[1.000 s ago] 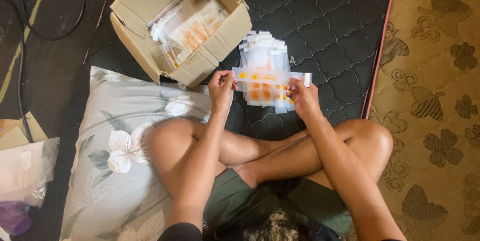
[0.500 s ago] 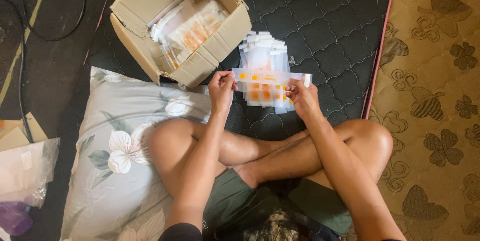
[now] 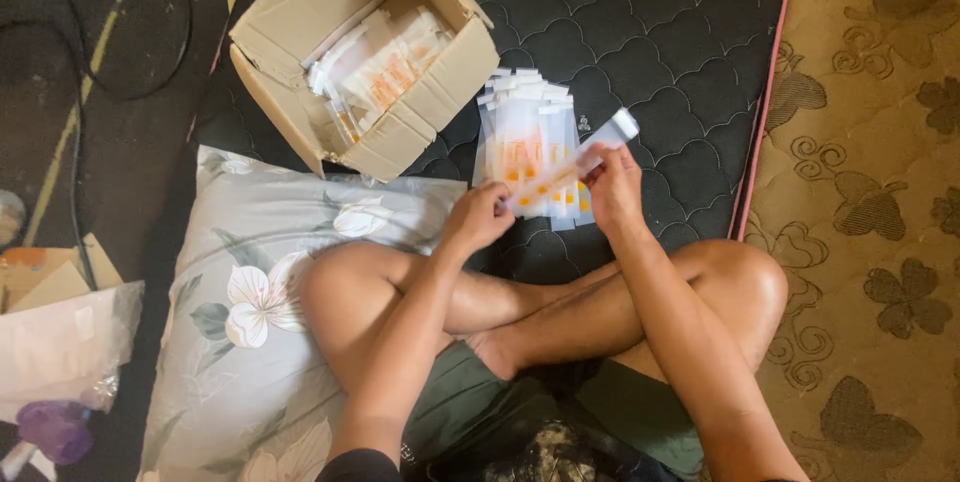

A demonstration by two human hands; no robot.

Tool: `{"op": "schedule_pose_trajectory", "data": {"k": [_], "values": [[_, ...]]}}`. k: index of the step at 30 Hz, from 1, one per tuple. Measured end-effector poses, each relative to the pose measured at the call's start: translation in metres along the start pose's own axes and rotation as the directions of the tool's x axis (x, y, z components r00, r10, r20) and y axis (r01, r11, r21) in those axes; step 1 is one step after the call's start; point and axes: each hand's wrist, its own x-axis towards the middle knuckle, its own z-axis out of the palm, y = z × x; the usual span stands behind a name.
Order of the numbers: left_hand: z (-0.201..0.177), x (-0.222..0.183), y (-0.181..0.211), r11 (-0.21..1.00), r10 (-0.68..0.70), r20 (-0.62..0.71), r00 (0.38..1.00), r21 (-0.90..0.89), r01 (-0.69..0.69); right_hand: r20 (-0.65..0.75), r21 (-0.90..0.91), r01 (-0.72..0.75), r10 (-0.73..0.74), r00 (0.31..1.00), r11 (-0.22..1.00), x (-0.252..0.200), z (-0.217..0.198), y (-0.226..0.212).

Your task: Sorting and packing plastic bags into a cardboard box while sitting on a mattress.

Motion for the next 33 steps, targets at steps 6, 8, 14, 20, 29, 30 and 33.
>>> {"op": "schedule_pose_trajectory", "data": {"k": [6,8,14,20,29,30,33], "values": [[0.003,-0.005,-0.001,0.999,0.039,0.081,0.996,-0.022,-0.037,0.105,-0.098,0.089,-0.079,0.991,0.991,0.001,0.009,0.017],[0.004,-0.003,0.001,0.999,0.047,0.078,0.996,0.003,-0.048,0.141,-0.133,0.102,-0.083,0.987,0.986,0.005,0.002,0.021],[0.003,0.012,0.031,0.902,-0.082,-0.114,0.99,-0.431,0.025,0.286,-0.224,0.167,-0.099,0.953,0.96,-0.01,0.019,0.008],[0.013,0.049,0.036,0.782,-0.192,-0.249,0.949,-0.623,-0.005,0.343,-0.217,0.197,-0.114,0.932,0.956,-0.004,0.017,0.019],[0.014,0.095,0.035,0.774,-0.368,-0.435,0.822,-0.632,0.013,0.429,-0.3,0.038,0.099,0.898,0.953,-0.013,0.022,0.01],[0.016,0.101,0.029,0.756,-0.375,-0.452,0.809,-0.654,-0.015,0.463,-0.324,0.019,0.141,0.875,0.946,-0.009,0.02,0.019],[0.015,0.104,0.031,0.7,-0.4,-0.427,0.811,-0.714,-0.03,0.513,-0.417,-0.027,0.26,0.818,0.908,-0.017,0.022,0.012]]}}
